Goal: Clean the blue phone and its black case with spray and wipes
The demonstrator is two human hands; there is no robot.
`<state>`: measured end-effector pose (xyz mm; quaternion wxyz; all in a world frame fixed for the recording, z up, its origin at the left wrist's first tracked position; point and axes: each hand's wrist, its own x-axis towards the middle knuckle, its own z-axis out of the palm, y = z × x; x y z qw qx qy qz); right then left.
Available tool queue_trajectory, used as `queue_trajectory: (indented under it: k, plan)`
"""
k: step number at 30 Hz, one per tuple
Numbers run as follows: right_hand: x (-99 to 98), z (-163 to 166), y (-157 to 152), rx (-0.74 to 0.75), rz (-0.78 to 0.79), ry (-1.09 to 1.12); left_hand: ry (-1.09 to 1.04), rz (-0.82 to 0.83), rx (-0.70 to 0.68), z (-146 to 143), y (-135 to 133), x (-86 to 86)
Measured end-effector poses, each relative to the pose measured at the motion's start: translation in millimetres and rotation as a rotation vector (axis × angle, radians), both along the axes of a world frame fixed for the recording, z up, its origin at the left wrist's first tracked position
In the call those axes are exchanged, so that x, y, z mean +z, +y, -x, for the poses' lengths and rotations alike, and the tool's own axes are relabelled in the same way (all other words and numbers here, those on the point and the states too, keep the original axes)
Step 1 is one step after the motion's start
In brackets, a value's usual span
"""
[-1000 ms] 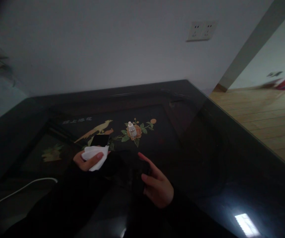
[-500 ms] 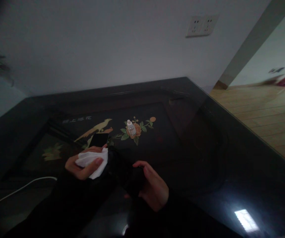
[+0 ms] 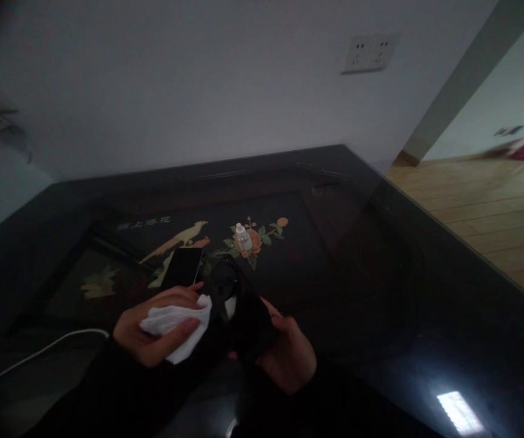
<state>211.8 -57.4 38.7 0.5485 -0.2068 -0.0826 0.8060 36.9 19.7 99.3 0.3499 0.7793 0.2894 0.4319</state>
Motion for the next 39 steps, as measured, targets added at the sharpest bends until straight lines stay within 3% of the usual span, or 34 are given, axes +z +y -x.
queue_trajectory:
  k: [5,8,11,14,16,21,23,29,33,35,37,39]
  plan:
    - [-1.9,6.6,-0.3,-0.046,0.039,-0.009,0.218,-0.338,-0.032,-19.7,-15.3,-15.0]
    - [-5.5,9.3,-1.3,-0.090,0.040,-0.011,0.340,-0.425,-0.046,-24.5,-20.8,-30.1]
    - [-6.0,9.0,-1.8,-0.082,0.023,-0.013,0.454,-0.479,-0.032,-13.5,-5.0,-37.3]
    - [-3.2,7.6,-1.7,-0.065,0.044,0.020,0.442,-0.491,0.069,-1.8,16.8,-36.0]
    - [-2.4,7.5,-1.7,-0.061,0.065,0.031,0.412,-0.479,0.066,-2.5,18.9,-34.5]
    - [-7.7,9.1,-1.8,-0.077,0.068,0.021,0.286,-0.441,-0.071,-21.1,-14.0,-41.0]
    - [-9.0,8.9,-2.0,-0.071,0.074,-0.003,0.298,-0.455,-0.081,-20.6,-15.1,-45.7]
    - [-8.0,6.1,-2.3,0.000,0.082,0.035,0.325,-0.419,0.088,-3.7,22.4,-54.3]
    - [-13.0,7.8,-1.0,-0.065,0.070,0.012,0.257,-0.448,-0.065,-21.0,-7.4,-58.0]
    - [-14.8,8.8,-0.4,-0.104,0.064,-0.021,0.189,-0.460,-0.032,-29.5,-24.8,-58.9]
    - [-14.1,8.9,0.0,-0.101,0.066,-0.035,0.201,-0.471,-0.015,-29.5,-26.2,-58.6]
    - [-11.4,7.9,0.2,-0.066,0.067,-0.017,0.286,-0.471,-0.012,-21.0,-10.6,-57.8]
